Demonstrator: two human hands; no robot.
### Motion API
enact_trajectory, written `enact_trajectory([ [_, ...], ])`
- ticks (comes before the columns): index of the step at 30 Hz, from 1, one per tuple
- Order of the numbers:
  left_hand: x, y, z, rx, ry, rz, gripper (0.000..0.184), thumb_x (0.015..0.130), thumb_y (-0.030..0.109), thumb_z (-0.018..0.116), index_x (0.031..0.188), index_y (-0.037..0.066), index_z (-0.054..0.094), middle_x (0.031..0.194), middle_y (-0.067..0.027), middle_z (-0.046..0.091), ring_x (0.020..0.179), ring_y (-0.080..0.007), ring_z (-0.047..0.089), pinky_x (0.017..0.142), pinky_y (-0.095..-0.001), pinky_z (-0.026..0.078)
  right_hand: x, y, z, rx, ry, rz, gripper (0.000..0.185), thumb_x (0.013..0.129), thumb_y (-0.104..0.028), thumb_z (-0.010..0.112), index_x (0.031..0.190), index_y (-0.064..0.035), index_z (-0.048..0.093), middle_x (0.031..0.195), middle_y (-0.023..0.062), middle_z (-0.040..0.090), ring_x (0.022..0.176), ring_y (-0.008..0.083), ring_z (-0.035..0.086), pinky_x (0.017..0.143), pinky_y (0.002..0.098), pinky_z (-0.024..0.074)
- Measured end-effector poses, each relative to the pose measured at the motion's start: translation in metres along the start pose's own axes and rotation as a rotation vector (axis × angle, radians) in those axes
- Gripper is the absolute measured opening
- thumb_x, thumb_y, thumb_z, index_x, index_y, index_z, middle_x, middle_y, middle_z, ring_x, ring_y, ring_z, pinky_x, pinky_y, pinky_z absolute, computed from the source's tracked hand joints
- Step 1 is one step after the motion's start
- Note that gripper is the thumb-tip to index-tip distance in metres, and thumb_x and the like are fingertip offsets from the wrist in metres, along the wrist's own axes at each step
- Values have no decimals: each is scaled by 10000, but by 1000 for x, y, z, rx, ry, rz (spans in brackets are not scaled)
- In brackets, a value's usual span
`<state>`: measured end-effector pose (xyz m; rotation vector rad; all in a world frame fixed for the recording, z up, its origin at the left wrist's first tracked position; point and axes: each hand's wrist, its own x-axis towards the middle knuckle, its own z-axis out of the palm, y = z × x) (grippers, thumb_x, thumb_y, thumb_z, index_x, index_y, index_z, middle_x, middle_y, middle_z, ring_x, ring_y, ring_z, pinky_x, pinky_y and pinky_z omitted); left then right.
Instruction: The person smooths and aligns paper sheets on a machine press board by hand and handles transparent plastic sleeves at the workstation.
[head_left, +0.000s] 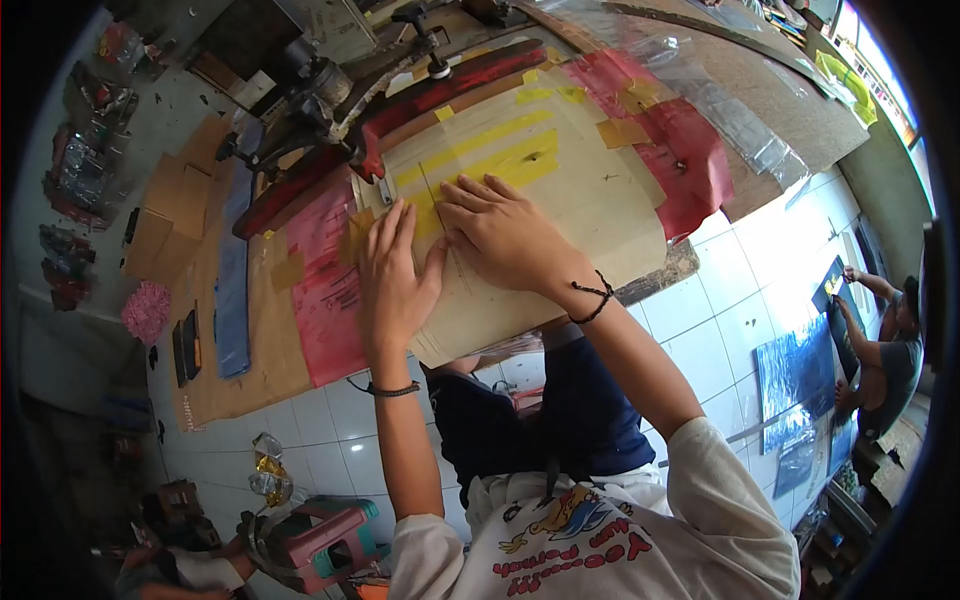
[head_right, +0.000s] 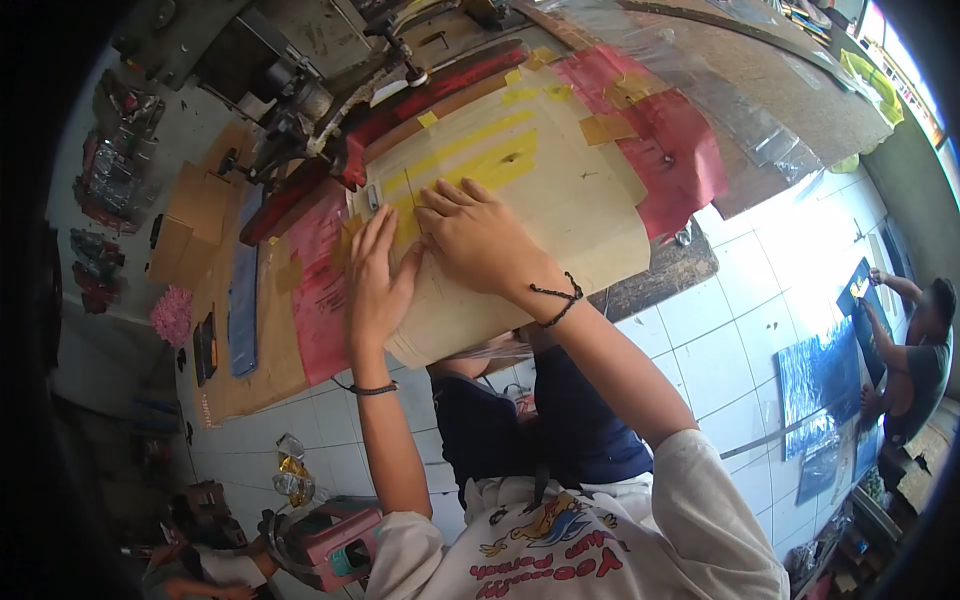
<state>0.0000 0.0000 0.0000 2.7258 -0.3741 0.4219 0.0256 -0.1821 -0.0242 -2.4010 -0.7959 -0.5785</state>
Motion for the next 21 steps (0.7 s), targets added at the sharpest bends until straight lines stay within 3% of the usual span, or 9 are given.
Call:
enact_trajectory([
  [21, 1, -1, 4, 46, 1, 14, 567, 957, 349, 586, 1419, 25, 526, 1529, -124, 452, 1399, -323, 395, 1166, -448, 312, 3, 4, 5, -14, 32, -15, 380, 954, -218, 552, 1248, 9, 637, 1413, 200, 558, 1395, 329, 452, 1183, 460, 300],
])
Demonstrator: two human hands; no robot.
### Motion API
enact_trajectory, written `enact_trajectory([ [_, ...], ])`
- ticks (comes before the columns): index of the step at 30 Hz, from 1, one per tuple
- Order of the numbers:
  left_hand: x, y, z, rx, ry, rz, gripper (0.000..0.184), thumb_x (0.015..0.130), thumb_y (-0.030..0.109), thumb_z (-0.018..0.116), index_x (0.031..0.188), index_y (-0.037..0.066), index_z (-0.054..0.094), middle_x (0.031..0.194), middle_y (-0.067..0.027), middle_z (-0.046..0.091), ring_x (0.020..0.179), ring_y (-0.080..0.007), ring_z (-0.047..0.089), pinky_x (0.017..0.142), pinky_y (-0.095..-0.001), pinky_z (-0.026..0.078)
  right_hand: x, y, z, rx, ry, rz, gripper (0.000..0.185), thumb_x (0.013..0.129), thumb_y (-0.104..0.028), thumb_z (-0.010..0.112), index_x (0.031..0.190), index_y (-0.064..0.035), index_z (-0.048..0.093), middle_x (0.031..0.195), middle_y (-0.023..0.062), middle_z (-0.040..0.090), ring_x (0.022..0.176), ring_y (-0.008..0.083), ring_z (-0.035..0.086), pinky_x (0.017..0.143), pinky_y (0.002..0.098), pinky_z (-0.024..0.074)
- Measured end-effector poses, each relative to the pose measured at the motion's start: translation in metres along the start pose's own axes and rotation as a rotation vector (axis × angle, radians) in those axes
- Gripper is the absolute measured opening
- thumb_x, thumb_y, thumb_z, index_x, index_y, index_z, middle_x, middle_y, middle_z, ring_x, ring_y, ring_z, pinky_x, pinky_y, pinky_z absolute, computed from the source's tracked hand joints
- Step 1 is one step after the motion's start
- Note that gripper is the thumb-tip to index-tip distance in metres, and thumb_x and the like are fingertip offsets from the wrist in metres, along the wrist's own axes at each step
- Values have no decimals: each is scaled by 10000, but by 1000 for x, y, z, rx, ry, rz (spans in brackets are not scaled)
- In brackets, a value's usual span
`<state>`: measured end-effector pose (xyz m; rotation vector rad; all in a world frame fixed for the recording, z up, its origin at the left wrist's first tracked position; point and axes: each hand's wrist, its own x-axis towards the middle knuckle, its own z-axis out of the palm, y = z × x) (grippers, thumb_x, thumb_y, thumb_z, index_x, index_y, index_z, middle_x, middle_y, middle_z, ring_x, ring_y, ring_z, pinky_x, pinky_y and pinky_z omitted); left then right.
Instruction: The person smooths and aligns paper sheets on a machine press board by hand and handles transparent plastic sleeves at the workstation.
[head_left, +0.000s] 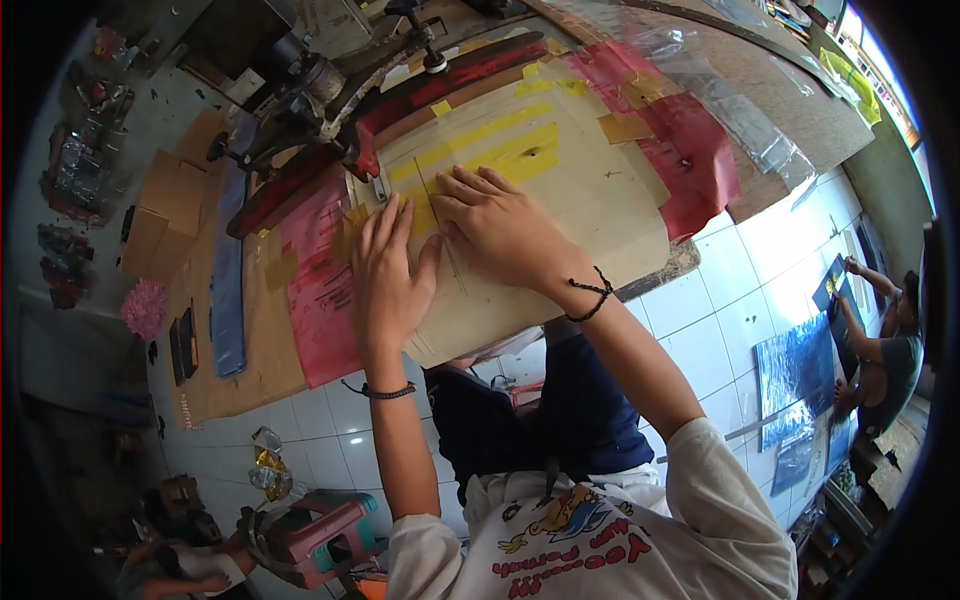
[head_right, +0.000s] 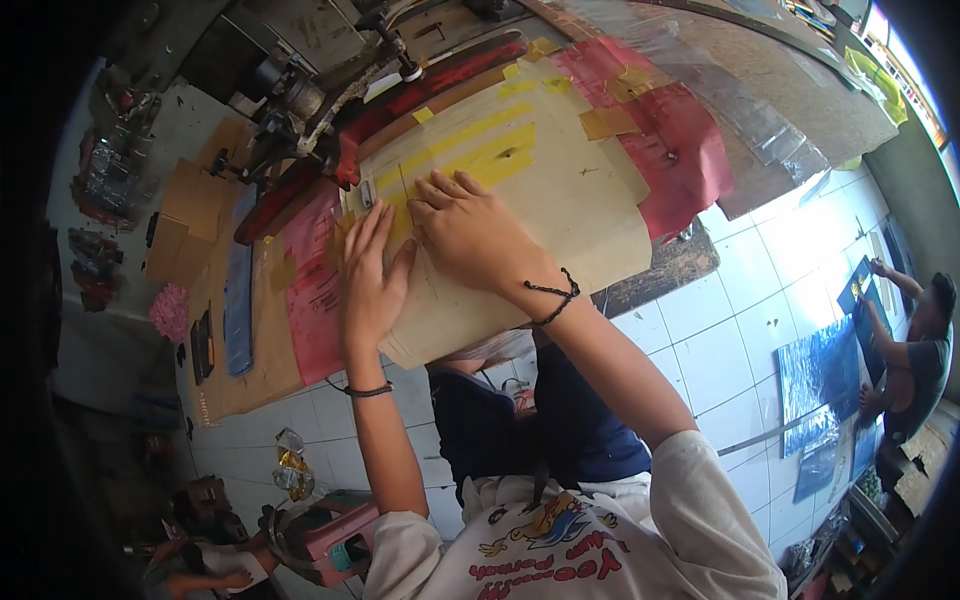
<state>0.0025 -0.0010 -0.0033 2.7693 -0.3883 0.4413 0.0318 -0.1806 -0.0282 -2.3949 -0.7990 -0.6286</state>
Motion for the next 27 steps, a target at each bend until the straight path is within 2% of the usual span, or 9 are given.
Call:
enact_trajectory([
  [11, -1, 3, -3, -26, 28, 3, 575, 931, 350, 621, 1399, 24, 542, 1511, -137, 467, 1395, -330, 402, 1159, -455, 314, -2, -6, -18, 118, 40, 33, 279, 912, -185, 606, 1123, -16, 677, 1273, 153, 638, 1302, 346, 528, 1155, 486, 356],
  [15, -1, 3, -4, -24, 32, 20, 576, 933, 351, 621, 1391, 12, 541, 1498, -157, 475, 1387, -338, 408, 1150, -463, 320, -2, -5, -15, 87, 42, 13, 277, 906, -171, 606, 1123, -11, 667, 1269, 152, 639, 1301, 343, 530, 1152, 486, 361],
  [19, -2, 3, -5, -22, 20, -2, 572, 942, 345, 629, 1403, 18, 538, 1510, -125, 475, 1407, -331, 392, 1171, -440, 302, 0, -8, -20, 98, 22, 25, 282, 917, -172, 595, 1131, 0, 660, 1277, 152, 636, 1303, 337, 530, 1152, 484, 363],
  [27, -2, 3, -7, -15, 27, 21, 577, 936, 345, 637, 1388, 0, 543, 1508, -137, 474, 1400, -333, 396, 1155, -448, 314, 0, -9, -19, 74, -11, 56, 315, 933, -194, 586, 1172, -1, 655, 1339, 154, 613, 1321, 323, 523, 1162, 472, 358],
])
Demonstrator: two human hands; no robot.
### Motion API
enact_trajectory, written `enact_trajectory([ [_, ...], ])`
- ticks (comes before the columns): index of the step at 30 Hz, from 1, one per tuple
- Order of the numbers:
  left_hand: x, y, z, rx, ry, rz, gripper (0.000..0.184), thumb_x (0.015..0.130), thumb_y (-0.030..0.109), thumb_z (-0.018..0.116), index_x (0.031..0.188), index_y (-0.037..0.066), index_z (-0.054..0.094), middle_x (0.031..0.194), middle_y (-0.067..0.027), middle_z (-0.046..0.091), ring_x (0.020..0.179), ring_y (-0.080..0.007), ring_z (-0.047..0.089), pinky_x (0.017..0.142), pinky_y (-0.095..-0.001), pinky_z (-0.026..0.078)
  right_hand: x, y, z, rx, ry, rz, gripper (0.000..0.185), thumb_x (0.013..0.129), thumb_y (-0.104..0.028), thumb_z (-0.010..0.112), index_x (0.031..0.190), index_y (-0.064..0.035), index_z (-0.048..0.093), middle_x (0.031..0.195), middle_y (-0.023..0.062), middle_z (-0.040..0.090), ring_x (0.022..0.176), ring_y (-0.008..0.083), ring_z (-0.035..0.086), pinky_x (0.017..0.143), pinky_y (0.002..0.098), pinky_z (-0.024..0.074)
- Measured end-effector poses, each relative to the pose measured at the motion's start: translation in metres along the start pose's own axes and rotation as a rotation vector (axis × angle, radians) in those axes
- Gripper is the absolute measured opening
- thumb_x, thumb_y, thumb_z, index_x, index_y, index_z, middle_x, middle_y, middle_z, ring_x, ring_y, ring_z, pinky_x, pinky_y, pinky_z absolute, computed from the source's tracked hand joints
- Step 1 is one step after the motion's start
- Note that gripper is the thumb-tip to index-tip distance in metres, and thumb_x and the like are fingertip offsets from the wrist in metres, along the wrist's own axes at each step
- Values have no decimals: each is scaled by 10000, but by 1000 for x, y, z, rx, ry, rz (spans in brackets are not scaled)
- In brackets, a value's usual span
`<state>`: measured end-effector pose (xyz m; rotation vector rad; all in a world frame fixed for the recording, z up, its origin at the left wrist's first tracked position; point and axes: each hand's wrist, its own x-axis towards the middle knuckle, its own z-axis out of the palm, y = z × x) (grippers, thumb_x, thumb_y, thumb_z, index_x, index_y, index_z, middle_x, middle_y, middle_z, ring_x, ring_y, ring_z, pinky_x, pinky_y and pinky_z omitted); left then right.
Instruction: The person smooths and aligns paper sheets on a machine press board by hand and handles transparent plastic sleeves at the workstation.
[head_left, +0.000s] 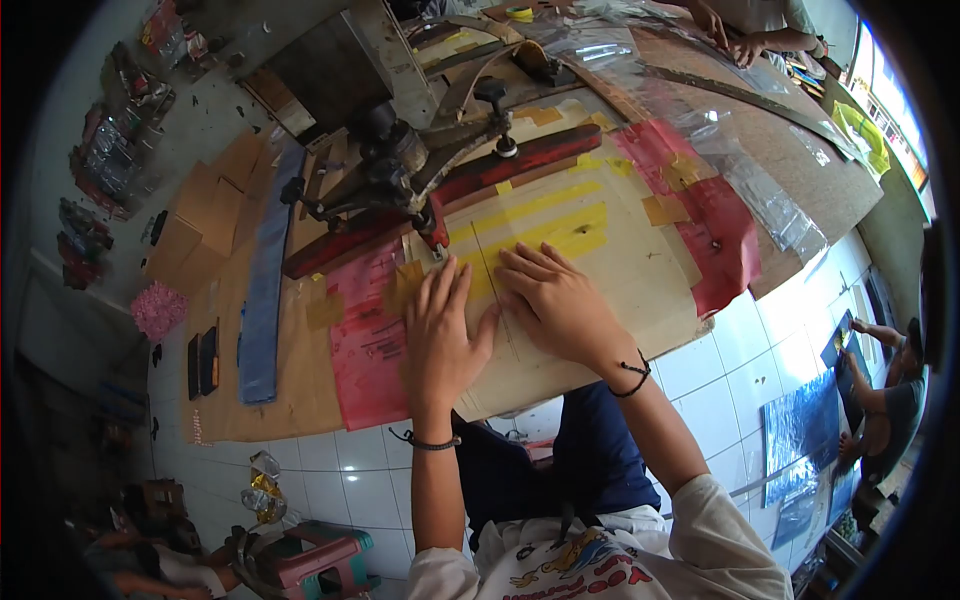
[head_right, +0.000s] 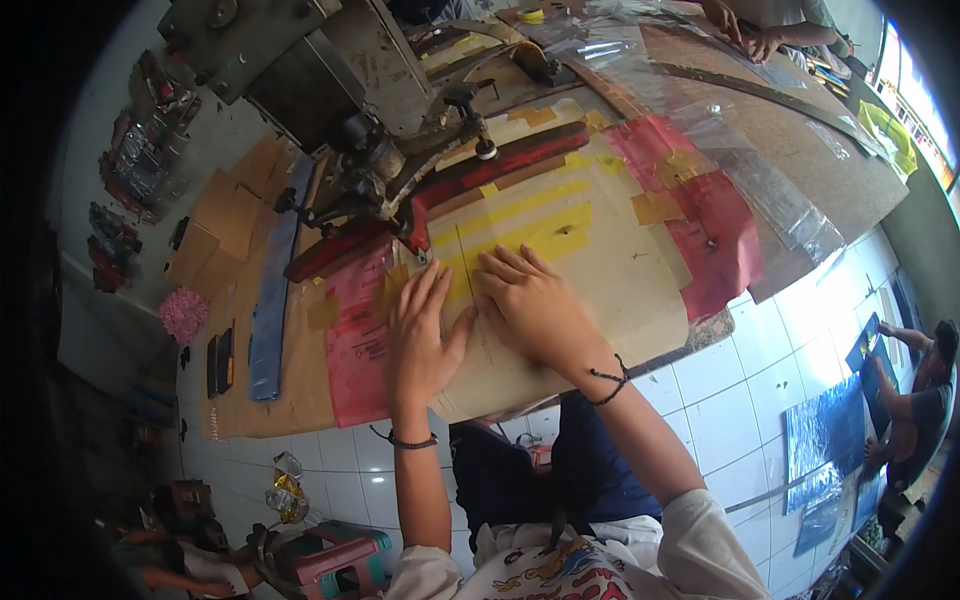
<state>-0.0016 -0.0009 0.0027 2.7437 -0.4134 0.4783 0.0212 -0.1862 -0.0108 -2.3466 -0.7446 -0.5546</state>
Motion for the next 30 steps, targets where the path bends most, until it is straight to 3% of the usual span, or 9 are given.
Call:
enact_trajectory([
  [30, 2, 0, -1, -30, -22, -9, 628, 914, 399, 660, 1388, 5, 540, 1503, -153, 458, 1393, -334, 399, 1144, -470, 317, 0, -2, -2, -7, -12, 11, 303, 908, -200, 611, 1150, -26, 665, 1337, 126, 614, 1325, 311, 511, 1165, 473, 345],
])
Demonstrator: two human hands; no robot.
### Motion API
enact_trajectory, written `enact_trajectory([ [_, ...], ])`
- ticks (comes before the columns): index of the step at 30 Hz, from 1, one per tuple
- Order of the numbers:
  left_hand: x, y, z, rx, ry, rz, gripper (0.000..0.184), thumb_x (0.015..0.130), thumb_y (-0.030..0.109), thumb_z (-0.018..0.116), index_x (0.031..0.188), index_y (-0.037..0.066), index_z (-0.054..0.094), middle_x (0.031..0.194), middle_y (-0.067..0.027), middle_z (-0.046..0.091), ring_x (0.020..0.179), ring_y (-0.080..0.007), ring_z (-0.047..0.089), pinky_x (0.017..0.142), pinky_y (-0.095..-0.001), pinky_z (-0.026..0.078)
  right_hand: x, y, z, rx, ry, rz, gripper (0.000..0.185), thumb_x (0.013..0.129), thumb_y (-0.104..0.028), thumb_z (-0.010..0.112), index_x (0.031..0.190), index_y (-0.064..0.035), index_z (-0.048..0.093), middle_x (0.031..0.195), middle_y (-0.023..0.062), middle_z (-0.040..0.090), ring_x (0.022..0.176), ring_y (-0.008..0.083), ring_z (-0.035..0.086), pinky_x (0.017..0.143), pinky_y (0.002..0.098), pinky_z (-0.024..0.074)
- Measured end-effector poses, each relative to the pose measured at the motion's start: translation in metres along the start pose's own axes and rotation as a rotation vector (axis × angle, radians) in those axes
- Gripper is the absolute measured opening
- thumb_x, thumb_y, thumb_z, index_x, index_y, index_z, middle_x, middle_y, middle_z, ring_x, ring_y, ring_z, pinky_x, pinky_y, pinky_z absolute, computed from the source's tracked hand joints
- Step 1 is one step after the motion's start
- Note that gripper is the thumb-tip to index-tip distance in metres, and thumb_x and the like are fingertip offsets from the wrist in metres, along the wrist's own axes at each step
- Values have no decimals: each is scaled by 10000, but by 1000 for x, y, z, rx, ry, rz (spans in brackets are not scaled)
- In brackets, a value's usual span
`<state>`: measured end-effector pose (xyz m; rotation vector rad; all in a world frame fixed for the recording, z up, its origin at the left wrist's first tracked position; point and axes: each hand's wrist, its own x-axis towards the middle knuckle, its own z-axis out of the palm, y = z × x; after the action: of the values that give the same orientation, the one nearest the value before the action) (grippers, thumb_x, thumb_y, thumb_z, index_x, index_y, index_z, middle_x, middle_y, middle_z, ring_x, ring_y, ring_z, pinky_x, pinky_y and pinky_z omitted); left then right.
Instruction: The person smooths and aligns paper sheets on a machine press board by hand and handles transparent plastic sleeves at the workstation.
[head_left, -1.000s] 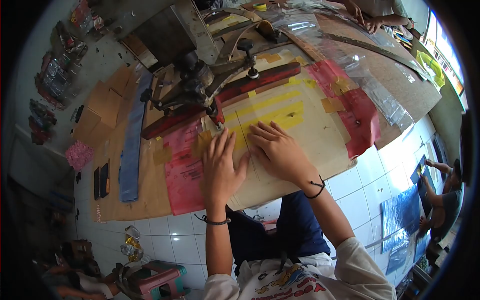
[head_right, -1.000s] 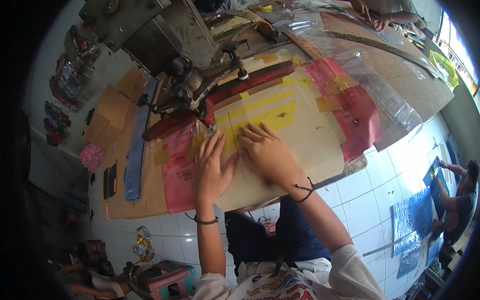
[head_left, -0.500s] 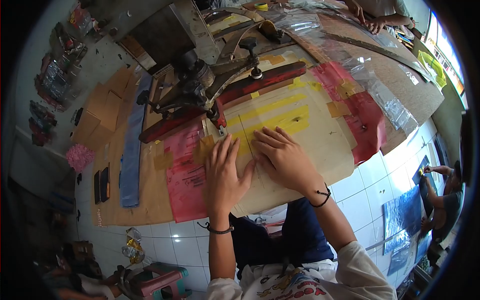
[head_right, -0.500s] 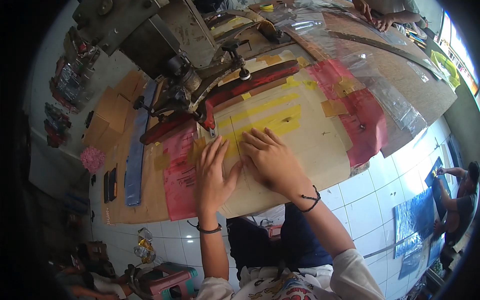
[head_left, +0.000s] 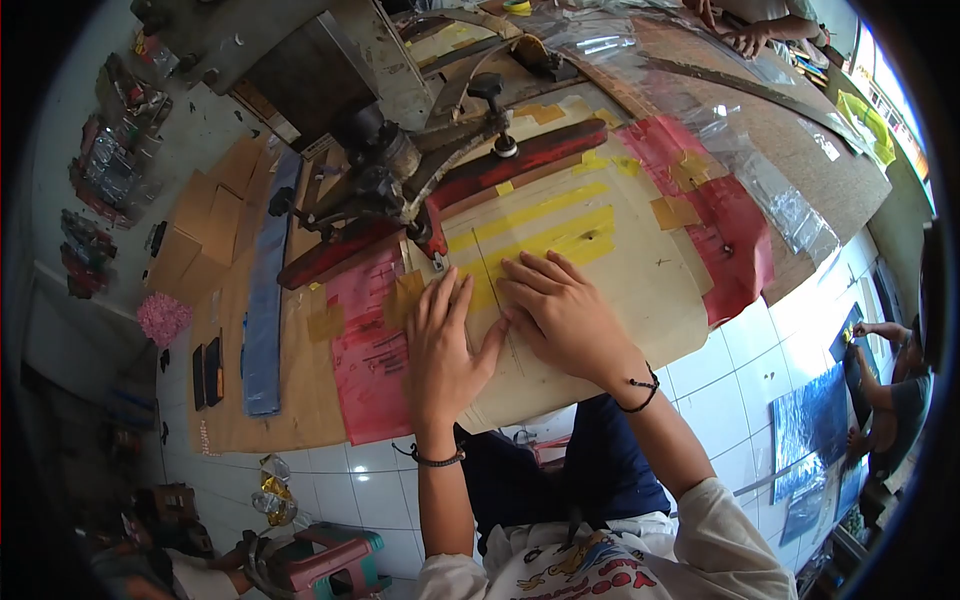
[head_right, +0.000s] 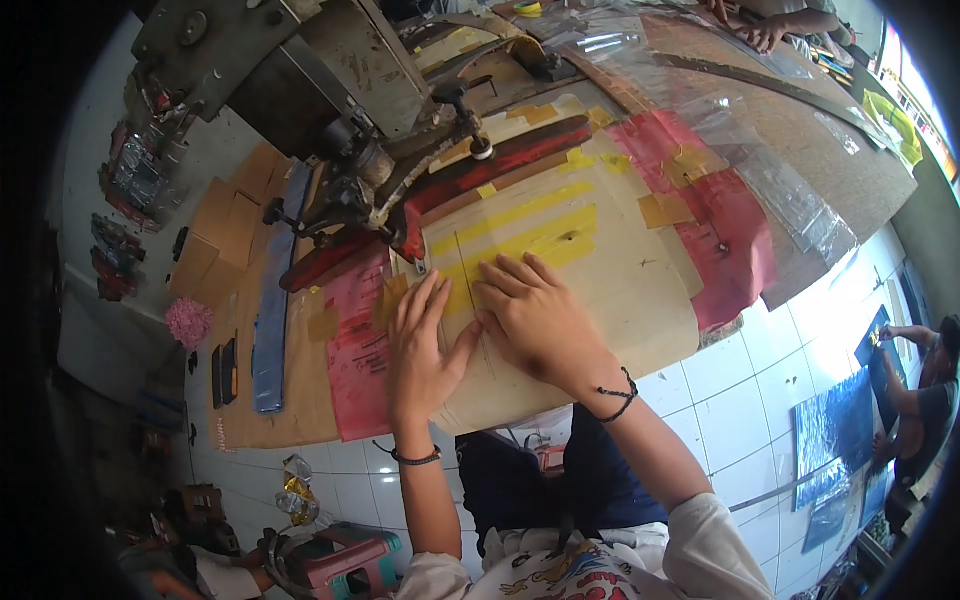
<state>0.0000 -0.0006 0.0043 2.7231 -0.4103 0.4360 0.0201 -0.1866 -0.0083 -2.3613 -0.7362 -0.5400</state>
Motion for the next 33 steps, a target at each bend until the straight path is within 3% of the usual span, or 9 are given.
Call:
enact_trajectory([
  [5, 0, 2, 1, 20, -3, -5, 632, 914, 403, 656, 1395, 11, 536, 1500, -155, 465, 1390, -345, 403, 1145, -475, 321, -1, 1, 0, -7, -26, 14, 312, 952, -236, 600, 1178, -29, 660, 1367, 134, 601, 1342, 315, 495, 1172, 472, 335],
  [13, 1, -3, 5, 0, -21, 34, 634, 923, 401, 658, 1410, 18, 522, 1495, -178, 466, 1384, -371, 410, 1147, -482, 320, -5, 4, 5, -22, 45, -9, 288, 920, -203, 614, 1137, -26, 682, 1309, 128, 639, 1312, 289, 519, 1160, 455, 350],
  [18, 1, -2, 6, -22, -35, 31, 607, 918, 308, 670, 1429, 25, 505, 1514, -171, 452, 1385, -379, 411, 1155, -484, 314, -6, 7, 7, -25, 40, 0, 291, 907, -208, 624, 1116, -18, 690, 1297, 120, 649, 1309, 271, 522, 1159, 443, 349],
  [33, 4, -1, 5, -27, -63, 25, 605, 930, 318, 654, 1429, 13, 500, 1519, -170, 444, 1395, -381, 395, 1161, -484, 301, -6, 6, 12, -44, 78, 20, 310, 909, -219, 615, 1120, -9, 702, 1304, 123, 650, 1335, 269, 512, 1155, 430, 345],
])
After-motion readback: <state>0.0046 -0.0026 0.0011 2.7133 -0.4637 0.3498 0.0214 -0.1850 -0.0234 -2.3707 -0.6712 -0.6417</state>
